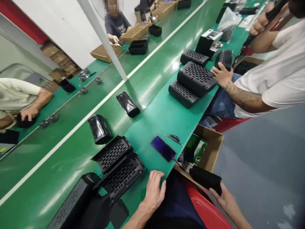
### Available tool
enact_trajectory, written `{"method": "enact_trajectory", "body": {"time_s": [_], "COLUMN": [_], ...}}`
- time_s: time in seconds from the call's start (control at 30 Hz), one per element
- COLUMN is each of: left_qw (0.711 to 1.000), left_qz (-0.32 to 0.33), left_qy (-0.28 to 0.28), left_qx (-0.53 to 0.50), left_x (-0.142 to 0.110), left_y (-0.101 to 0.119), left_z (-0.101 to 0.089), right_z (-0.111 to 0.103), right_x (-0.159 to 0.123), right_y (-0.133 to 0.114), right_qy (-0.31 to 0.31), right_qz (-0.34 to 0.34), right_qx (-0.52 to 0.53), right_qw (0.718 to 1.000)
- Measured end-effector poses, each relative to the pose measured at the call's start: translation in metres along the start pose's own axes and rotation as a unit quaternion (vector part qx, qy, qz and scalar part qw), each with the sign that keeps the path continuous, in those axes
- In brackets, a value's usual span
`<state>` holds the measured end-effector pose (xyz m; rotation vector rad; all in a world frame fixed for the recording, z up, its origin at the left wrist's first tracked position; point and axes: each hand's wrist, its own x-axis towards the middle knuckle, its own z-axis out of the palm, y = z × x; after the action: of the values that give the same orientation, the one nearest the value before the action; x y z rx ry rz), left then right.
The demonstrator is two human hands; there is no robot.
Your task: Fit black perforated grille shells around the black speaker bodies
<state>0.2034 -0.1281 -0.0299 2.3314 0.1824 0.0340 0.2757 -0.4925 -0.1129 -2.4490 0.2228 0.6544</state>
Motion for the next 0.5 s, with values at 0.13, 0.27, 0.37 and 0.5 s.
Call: {"method": "enact_trajectory", "body": {"time_s": [0.13,0.27,0.37,0.5], "left_qw": [0.995,0.977,0.973,0.982], "left_qz": [0.05,0.104,0.123,0.034], "left_qy": [-0.007,0.001,0.014,0.118], "left_qx": [0.084,0.187,0.196,0.14], "left_x": [0.0,-0.001,-0.008,-0.028], "left_y": [-0.013,-0.028,-0.041,-0.068], "left_z": [0.007,0.012,0.022,0.051], "right_z": [0.036,0.071,0.108,0.171], "right_x": [0.016,0.048,0.086,0.144], "right_y": [0.007,-0.002,0.002,0.023], "right_qy": [-0.069,-0.101,-0.118,-0.134], "right_qz": [-0.011,-0.022,-0.016,0.023], "right_qx": [-0.081,-0.165,-0.208,-0.234], "right_qw": [0.994,0.981,0.971,0.963]}}
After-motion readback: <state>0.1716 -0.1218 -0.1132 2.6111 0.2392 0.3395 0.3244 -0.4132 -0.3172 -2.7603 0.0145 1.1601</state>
